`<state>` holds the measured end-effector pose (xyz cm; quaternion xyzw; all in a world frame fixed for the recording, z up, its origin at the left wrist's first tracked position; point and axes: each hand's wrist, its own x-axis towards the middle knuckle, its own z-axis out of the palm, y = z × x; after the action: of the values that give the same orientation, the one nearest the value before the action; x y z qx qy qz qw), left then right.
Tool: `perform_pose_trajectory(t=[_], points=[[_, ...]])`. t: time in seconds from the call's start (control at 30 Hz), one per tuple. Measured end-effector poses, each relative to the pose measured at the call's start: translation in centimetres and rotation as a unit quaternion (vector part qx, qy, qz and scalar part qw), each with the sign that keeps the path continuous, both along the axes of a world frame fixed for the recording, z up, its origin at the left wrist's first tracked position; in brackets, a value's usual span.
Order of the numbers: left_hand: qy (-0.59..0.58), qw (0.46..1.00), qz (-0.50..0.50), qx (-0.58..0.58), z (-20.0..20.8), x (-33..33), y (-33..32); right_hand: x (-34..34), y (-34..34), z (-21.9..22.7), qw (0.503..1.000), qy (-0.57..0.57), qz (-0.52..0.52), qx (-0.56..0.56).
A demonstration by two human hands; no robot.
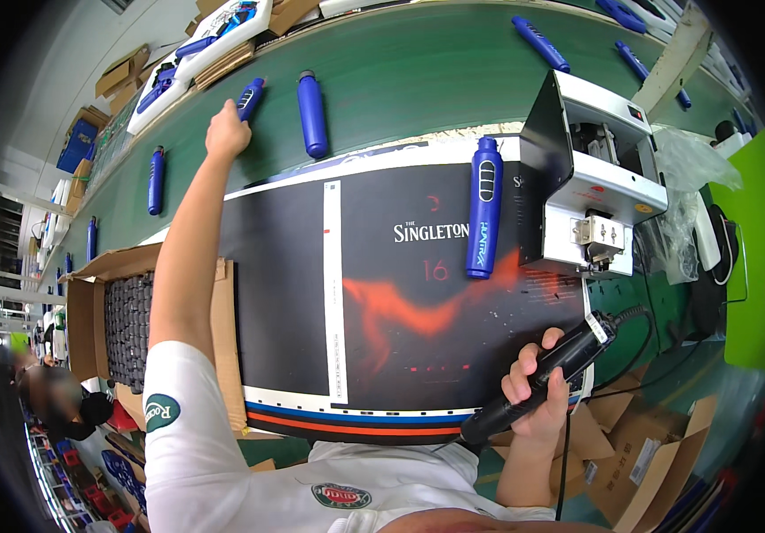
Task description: The person assembles small black electronic components into blue cylindrical parts using an electric screwdriver.
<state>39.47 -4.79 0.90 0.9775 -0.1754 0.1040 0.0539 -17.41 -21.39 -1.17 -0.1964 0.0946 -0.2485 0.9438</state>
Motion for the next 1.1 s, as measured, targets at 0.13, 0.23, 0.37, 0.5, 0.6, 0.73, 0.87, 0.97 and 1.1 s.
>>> perform_pose_trajectory(t=[0.13,0.23,0.37,0.5,0.6,0.73,0.87,0.97,1.1], points=[[0.138,0.959,-0.058,-0.242,2.5,-6.6,0.5,-0.2,0.4,-0.1,0.998,0.035,-0.043,-0.044],[0.141,0.931,-0.185,-0.282,4.9,-15.5,2.7,-0.5,0.2,-0.3,0.999,-0.037,-0.007,-0.020],[0.195,0.903,-0.253,-0.288,6.0,-28.2,4.3,-0.2,-0.1,-0.6,0.998,-0.031,-0.059,-0.004],[0.112,0.924,-0.307,-0.200,5.7,-36.8,5.3,0.4,-0.1,0.8,0.997,-0.050,-0.056,0.001],[0.045,0.927,-0.351,-0.126,3.5,-39.0,5.4,0.0,-0.1,2.0,0.993,-0.008,-0.116,-0.027],[0.003,0.914,-0.391,-0.108,2.4,-40.3,3.7,-0.8,-2.5,4.9,0.969,0.014,-0.245,-0.028],[0.002,0.903,-0.407,-0.139,1.5,-41.1,3.0,-1.0,-5.7,7.4,0.923,-0.027,-0.284,-0.260],[-0.020,0.900,-0.408,-0.150,1.3,-41.4,3.1,0.3,-8.4,10.0,0.857,-0.023,-0.358,-0.369],[-0.009,0.900,-0.405,-0.160,1.1,-41.6,2.9,2.6,-11.5,13.2,0.856,-0.142,-0.325,-0.377]])
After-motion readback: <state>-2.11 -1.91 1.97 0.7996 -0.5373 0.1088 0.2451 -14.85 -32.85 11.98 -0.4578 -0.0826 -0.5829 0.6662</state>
